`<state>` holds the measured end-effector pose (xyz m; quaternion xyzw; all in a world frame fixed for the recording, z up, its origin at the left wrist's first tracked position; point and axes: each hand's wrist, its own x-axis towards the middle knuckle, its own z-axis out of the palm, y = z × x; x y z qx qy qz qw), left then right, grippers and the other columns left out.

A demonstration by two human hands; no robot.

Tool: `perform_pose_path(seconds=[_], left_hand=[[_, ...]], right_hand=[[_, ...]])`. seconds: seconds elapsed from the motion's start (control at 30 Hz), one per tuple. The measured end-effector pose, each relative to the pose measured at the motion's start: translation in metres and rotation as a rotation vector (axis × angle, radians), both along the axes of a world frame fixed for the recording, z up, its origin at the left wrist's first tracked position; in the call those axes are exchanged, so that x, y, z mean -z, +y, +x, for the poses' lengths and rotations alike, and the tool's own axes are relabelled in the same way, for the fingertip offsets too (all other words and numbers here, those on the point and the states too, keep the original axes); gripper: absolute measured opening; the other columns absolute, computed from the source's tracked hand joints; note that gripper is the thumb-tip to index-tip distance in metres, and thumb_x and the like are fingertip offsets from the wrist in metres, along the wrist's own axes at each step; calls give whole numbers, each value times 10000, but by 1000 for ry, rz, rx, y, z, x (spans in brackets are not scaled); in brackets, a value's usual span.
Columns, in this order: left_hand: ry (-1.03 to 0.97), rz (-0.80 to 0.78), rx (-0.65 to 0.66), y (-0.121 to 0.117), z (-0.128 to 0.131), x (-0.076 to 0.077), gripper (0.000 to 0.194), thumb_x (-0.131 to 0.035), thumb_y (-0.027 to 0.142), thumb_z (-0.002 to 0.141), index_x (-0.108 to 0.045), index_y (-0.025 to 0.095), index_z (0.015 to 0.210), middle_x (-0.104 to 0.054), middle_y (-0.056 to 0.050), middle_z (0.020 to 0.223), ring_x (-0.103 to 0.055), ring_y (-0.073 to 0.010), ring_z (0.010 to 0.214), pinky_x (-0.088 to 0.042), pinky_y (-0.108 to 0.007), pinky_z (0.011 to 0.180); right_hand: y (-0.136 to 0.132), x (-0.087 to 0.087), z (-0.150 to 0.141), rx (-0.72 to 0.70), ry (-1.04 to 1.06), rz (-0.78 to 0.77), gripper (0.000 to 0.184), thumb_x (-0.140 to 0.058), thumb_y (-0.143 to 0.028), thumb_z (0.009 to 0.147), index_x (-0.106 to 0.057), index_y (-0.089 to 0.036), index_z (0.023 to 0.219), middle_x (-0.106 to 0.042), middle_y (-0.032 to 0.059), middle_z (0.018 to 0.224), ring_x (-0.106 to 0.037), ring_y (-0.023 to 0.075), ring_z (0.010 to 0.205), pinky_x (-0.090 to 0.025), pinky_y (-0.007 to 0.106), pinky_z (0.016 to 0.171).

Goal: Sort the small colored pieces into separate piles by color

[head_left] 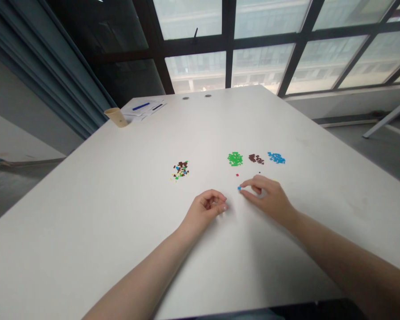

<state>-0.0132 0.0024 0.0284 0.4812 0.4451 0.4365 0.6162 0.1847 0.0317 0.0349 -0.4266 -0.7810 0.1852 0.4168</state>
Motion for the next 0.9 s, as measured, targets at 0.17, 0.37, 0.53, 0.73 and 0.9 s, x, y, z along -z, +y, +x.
perform_pose_path(seconds=[0.17, 0.37, 0.53, 0.73, 0.9], left_hand=[[48, 22, -55, 4, -7, 2, 248, -720, 315, 580, -576, 147, 692, -531, 14, 629, -461, -78, 579, -339, -206, 551], [74, 42, -50, 3, -8, 3, 219, -682, 327, 635, -580, 146, 703, -523, 15, 622, -442, -74, 569, -318, -204, 544], [68, 55, -41, 3, -6, 3, 202, -669, 324, 652, -584, 148, 706, -527, 16, 614, -449, -78, 572, -322, -207, 557], [66, 31, -65, 2, -2, -4, 195, -685, 303, 628, -578, 146, 673, -531, 21, 604, -453, -79, 575, -326, -207, 567], [69, 37, -65, 3, -3, -4, 202, -683, 311, 630, -580, 145, 679, -528, 20, 606, -452, -79, 574, -329, -208, 570]], right_hand=[[64, 15, 83, 577, -2, -132, 257, -566, -387, 703, -651, -175, 821, -267, -69, 481, -291, 95, 443, -255, 245, 477], [95, 43, 142, 780, -197, -302, 235, -589, -364, 629, -663, -158, 716, -388, -34, 432, -367, 125, 438, -254, 271, 474], [101, 52, 140, 836, -252, -331, 257, -573, -370, 639, -681, -169, 758, -501, 5, 507, -418, 142, 479, -270, 274, 480], [105, 56, 142, 892, -254, -316, 279, -565, -392, 668, -693, -187, 808, -549, 20, 562, -443, 149, 508, -295, 282, 499], [105, 57, 141, 918, -250, -308, 275, -585, -396, 662, -693, -186, 803, -572, 27, 590, -465, 151, 525, -308, 284, 506]])
